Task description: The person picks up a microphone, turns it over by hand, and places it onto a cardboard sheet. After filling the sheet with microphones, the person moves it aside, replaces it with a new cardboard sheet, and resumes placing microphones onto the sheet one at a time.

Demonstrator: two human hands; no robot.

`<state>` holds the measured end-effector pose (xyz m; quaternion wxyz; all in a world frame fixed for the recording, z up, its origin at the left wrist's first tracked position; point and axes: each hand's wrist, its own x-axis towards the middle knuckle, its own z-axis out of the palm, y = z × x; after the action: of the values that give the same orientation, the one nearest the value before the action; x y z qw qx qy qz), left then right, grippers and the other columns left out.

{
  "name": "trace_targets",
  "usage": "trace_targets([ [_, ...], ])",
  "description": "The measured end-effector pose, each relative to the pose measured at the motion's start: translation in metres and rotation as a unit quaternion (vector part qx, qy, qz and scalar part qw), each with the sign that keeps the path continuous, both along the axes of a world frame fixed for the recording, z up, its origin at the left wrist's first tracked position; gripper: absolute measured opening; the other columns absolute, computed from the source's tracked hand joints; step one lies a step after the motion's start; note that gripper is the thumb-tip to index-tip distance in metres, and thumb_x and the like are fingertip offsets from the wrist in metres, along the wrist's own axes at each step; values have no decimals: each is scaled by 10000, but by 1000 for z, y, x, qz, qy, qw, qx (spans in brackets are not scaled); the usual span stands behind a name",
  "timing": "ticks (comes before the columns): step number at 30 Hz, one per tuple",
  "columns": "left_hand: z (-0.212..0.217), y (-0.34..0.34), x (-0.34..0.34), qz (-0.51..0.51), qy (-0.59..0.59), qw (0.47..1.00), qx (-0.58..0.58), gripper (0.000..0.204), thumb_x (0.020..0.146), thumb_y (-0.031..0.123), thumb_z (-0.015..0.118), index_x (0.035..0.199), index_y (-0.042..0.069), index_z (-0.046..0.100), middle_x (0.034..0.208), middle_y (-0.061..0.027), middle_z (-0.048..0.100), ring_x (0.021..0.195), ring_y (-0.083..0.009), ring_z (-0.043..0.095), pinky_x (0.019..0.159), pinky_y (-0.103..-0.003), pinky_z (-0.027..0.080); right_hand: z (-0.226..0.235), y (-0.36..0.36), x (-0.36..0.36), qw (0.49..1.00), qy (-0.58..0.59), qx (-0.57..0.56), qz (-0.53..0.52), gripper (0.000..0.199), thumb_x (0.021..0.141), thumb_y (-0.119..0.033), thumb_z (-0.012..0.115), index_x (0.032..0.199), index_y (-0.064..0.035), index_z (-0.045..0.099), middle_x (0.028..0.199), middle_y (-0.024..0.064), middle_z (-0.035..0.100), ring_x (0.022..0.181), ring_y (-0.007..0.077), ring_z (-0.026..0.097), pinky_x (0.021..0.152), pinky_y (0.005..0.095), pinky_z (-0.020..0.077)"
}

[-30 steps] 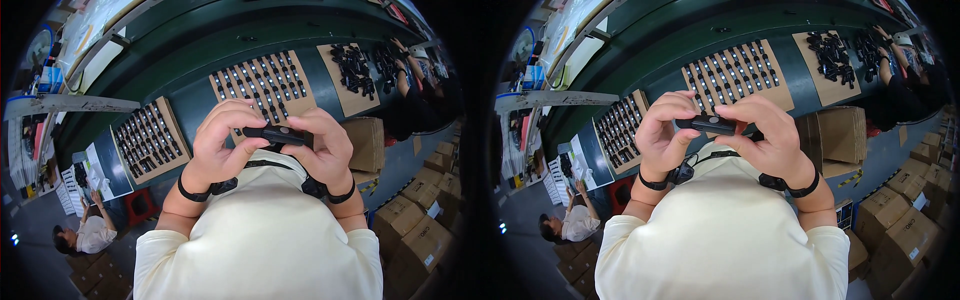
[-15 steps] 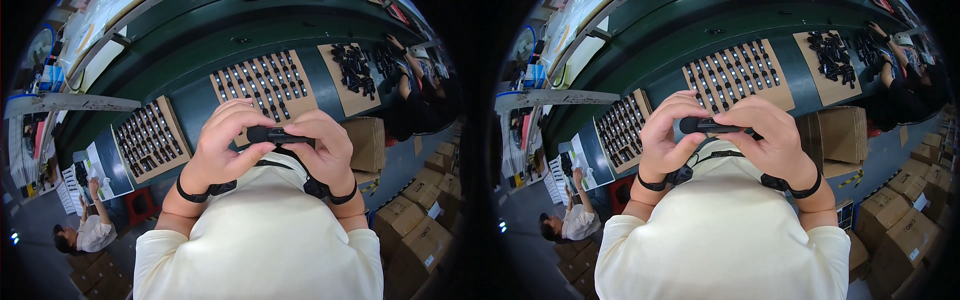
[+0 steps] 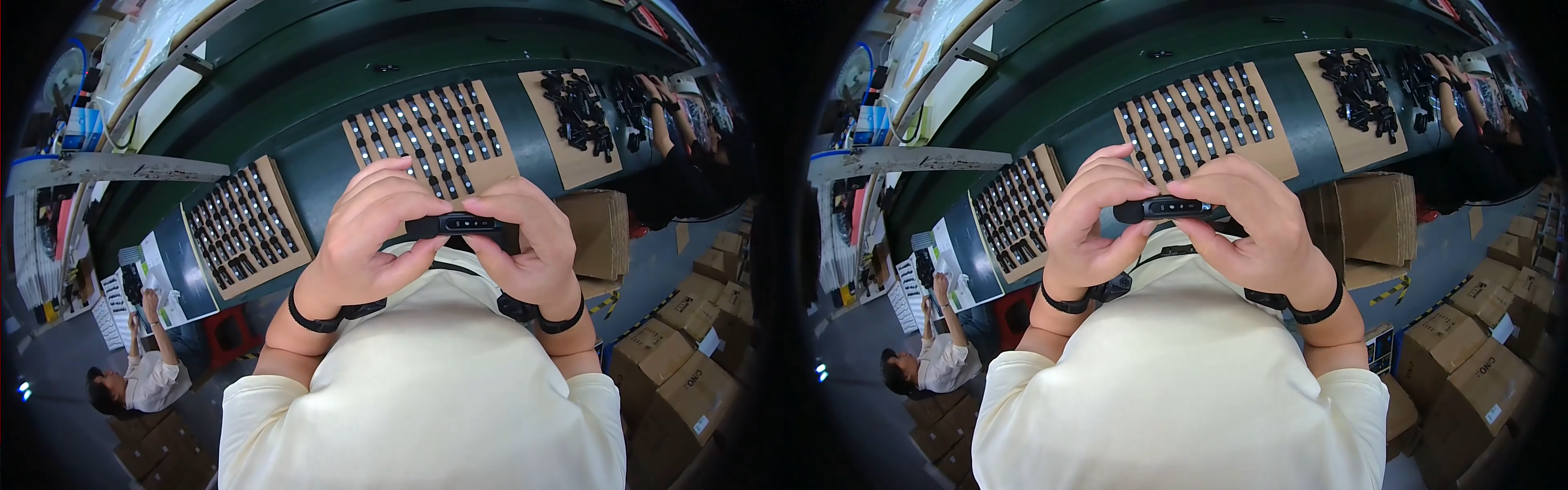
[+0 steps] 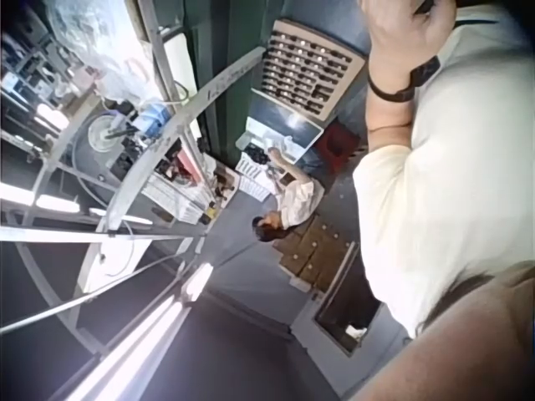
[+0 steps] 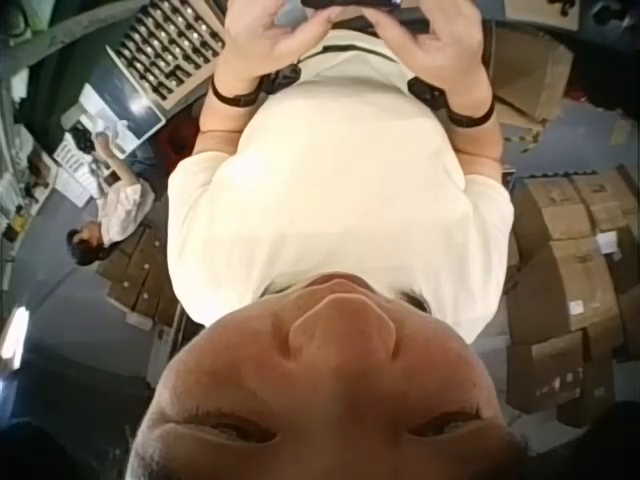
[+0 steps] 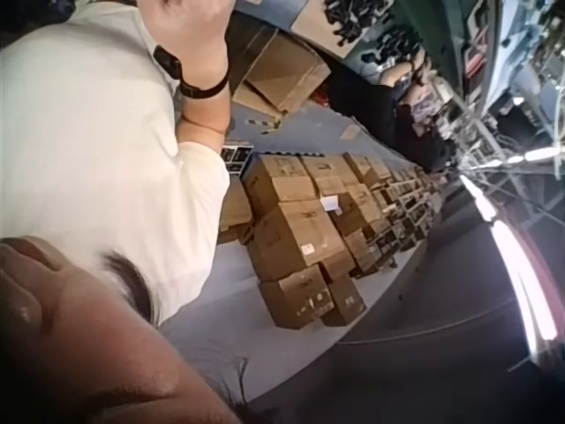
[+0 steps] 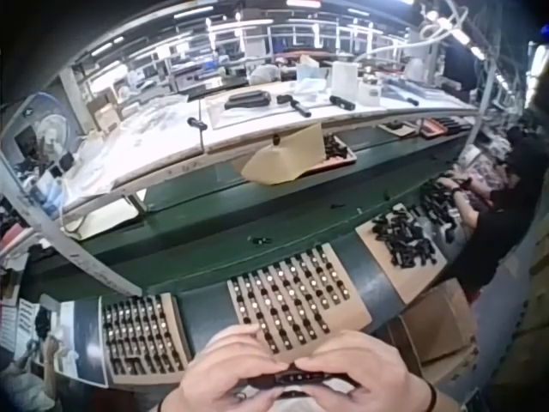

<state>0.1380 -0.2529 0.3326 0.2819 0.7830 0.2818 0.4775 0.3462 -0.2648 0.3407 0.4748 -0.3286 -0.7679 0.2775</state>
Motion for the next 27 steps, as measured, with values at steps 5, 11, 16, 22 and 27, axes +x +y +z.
trace_targets([
  [5,0,0,0,5,1,1000,-1,323,655,-2,740,966,35,661,847,-90,658,808,-258,632,955,-460,453,-1,-1,0,1000,-3,-1,-4,384,658,63,741,1027,-6,660,872,125,654,773,266,636,650,321,516],
  [11,2,0,-1,-5,-13,1000,-25,306,675,18,755,966,36,663,852,-89,661,808,-263,631,958,-462,449,0,1,-2,1000,-3,14,13,341,682,97,721,1006,31,638,875,132,653,756,207,608,634,276,473],
  [16,1,0,2,-4,-8,998,-67,289,692,44,768,962,38,664,852,-87,662,804,-264,630,961,-466,442,-4,4,-3,999,0,26,26,340,696,82,734,1016,28,635,900,137,644,761,208,603,628,272,468],
  [22,-2,2,1,3,-8,1000,-10,273,698,65,776,948,43,667,835,-83,663,789,-253,632,960,-466,436,-1,1,-4,999,45,-28,11,345,686,63,758,1010,6,654,881,121,643,748,228,622,609,287,512],
  [27,-2,3,-3,3,15,1000,14,222,744,72,750,942,28,660,873,-94,688,832,-239,648,987,-503,416,-6,2,-4,1000,24,-9,9,345,678,59,767,1002,11,655,864,119,642,715,219,617,592,278,507],
])
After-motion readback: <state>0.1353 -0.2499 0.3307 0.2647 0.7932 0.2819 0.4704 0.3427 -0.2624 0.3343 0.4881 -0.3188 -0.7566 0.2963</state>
